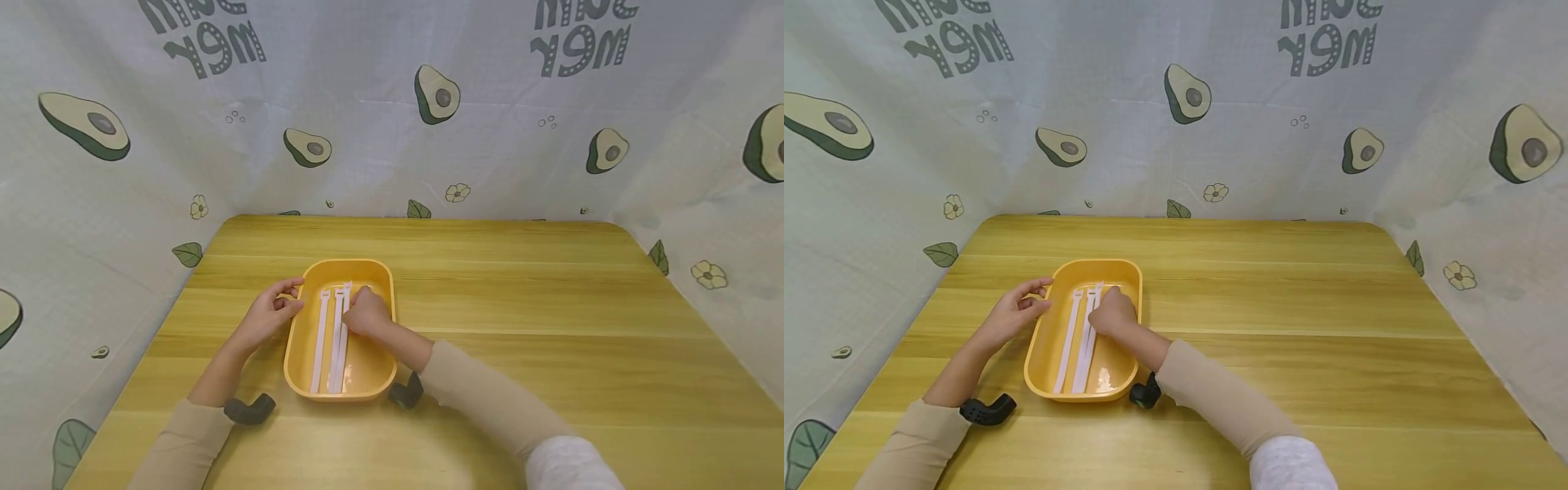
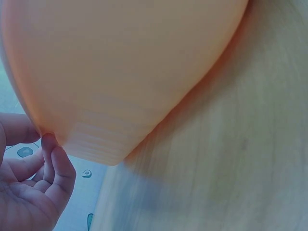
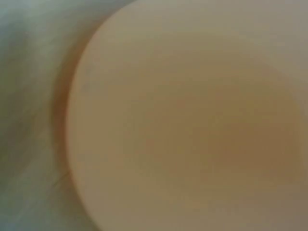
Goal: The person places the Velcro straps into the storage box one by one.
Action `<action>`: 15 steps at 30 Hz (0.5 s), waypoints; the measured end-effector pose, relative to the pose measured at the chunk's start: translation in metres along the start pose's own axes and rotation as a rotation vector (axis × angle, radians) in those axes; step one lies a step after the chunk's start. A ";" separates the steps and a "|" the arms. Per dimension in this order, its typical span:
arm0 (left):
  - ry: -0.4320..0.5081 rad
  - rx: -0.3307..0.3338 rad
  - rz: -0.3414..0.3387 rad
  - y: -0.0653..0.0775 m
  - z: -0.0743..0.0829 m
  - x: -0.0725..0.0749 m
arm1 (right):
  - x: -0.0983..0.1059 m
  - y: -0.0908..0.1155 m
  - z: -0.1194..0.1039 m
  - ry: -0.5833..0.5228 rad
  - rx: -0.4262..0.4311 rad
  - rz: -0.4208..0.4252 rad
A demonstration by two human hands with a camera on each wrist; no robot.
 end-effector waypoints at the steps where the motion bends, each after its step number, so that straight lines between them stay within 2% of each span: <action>1: 0.001 -0.003 0.000 0.000 0.000 0.000 | -0.001 0.000 -0.001 0.028 0.002 0.003; 6: -0.001 -0.010 0.001 -0.001 -0.001 0.000 | -0.002 0.000 -0.002 0.102 0.017 0.014; 15: 0.008 -0.015 0.007 0.000 0.001 -0.001 | -0.003 0.005 -0.004 0.136 0.069 0.018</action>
Point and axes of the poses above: each hand's wrist, its own y-axis away from the middle knuckle, its own x-axis out of the back of the hand, z = x × y, the point moved 6 cm from there along -y, towards the middle knuckle, and after that the axes turned 14 degrees about -x, right-handed, at the moved point
